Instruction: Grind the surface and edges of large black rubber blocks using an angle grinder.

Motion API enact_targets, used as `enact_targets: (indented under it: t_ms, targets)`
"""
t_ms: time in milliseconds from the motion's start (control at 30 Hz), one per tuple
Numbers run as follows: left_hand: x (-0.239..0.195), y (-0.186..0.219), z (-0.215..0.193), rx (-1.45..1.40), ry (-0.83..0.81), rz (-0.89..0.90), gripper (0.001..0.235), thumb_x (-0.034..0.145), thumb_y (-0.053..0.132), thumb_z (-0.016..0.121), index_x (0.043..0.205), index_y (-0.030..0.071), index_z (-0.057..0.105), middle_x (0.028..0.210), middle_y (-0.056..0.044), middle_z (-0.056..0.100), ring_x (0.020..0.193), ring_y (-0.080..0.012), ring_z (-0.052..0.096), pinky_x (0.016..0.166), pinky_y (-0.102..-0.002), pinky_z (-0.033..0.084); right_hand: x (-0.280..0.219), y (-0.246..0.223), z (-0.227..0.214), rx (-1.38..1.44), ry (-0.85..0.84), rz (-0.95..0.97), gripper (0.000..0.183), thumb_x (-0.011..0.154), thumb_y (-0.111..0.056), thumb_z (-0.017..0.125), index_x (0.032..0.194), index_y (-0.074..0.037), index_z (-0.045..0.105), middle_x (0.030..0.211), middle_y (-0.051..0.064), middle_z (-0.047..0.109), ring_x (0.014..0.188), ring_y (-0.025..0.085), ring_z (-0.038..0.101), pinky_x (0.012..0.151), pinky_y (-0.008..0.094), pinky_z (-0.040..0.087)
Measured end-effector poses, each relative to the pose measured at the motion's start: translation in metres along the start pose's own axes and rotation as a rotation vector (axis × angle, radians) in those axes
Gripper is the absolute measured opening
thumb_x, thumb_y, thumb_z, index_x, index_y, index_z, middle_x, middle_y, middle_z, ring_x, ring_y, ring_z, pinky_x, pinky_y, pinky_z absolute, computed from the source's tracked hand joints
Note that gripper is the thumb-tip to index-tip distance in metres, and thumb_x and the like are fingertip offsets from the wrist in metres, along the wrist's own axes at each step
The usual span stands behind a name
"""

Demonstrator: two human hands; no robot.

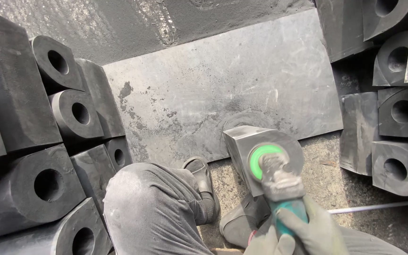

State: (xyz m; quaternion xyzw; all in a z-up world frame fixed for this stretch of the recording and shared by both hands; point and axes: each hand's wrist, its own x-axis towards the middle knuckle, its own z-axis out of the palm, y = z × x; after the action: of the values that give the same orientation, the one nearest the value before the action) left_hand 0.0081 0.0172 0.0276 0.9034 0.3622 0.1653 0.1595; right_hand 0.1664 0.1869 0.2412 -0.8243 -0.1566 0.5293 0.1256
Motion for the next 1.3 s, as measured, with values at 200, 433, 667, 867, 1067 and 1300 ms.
enact_targets:
  t_ms: [200,433,667,867,1067,1300]
  targets:
    - [0.068,-0.012,-0.059,-0.321,0.234,-0.325,0.031,0.108,0.034,0.068,0.121,0.01,0.054,0.079,-0.009,0.066,0.052,-0.0218,0.057,0.045,-0.032,0.041,-0.003,-0.001,-0.001,-0.053,0.022,0.014,0.064,0.073,-0.045,0.083,0.125,-0.009,0.071,0.099,0.014,0.077,0.093,0.023,0.076,0.087,0.038,0.058]
    - [0.064,-0.024,-0.107,-0.819,-0.506,-0.628,0.045,0.112,0.045,0.056,0.143,0.013,0.058,0.078,-0.012,0.062,0.064,-0.0346,0.064,0.054,-0.047,0.048,-0.005,-0.019,-0.008,-0.039,0.165,0.03,0.06,0.079,-0.049,0.076,0.116,-0.001,0.072,0.098,0.016,0.075,0.091,0.027,0.073,0.086,0.04,0.058]
    - [0.099,-0.026,-0.145,-0.919,-0.399,-0.639,0.054,0.108,0.043,0.041,0.151,0.01,0.044,0.114,-0.019,0.07,0.071,-0.037,0.071,0.06,-0.051,0.057,-0.002,-0.005,-0.002,-0.118,-0.044,-0.071,0.061,0.071,-0.048,0.082,0.114,-0.005,0.073,0.097,0.013,0.075,0.092,0.024,0.073,0.085,0.037,0.058]
    - [0.045,-0.033,-0.085,-0.766,-0.361,-0.075,0.046,0.125,0.035,0.031,0.163,0.009,0.036,0.108,-0.026,0.059,0.081,-0.0366,0.069,0.066,-0.047,0.054,-0.006,-0.025,-0.004,0.098,0.178,0.103,0.057,0.08,-0.044,0.074,0.121,-0.005,0.074,0.101,0.017,0.078,0.09,0.028,0.078,0.085,0.043,0.058]
    - [0.072,-0.016,-0.113,-0.897,-0.183,-0.493,0.042,0.118,0.027,0.048,0.153,0.004,0.042,0.112,-0.028,0.07,0.073,-0.0369,0.073,0.062,-0.049,0.06,0.001,0.008,0.001,0.04,0.009,-0.028,0.055,0.074,-0.041,0.081,0.113,-0.003,0.075,0.097,0.014,0.078,0.088,0.02,0.077,0.082,0.038,0.059]
    - [0.089,-0.038,-0.116,-0.793,-0.288,0.012,0.043,0.121,0.024,0.035,0.154,-0.001,0.045,0.104,-0.034,0.06,0.073,-0.0444,0.065,0.059,-0.055,0.049,0.0,-0.015,-0.004,0.019,0.205,-0.006,0.056,0.081,-0.046,0.075,0.117,-0.004,0.073,0.096,0.017,0.077,0.088,0.028,0.075,0.082,0.041,0.058]
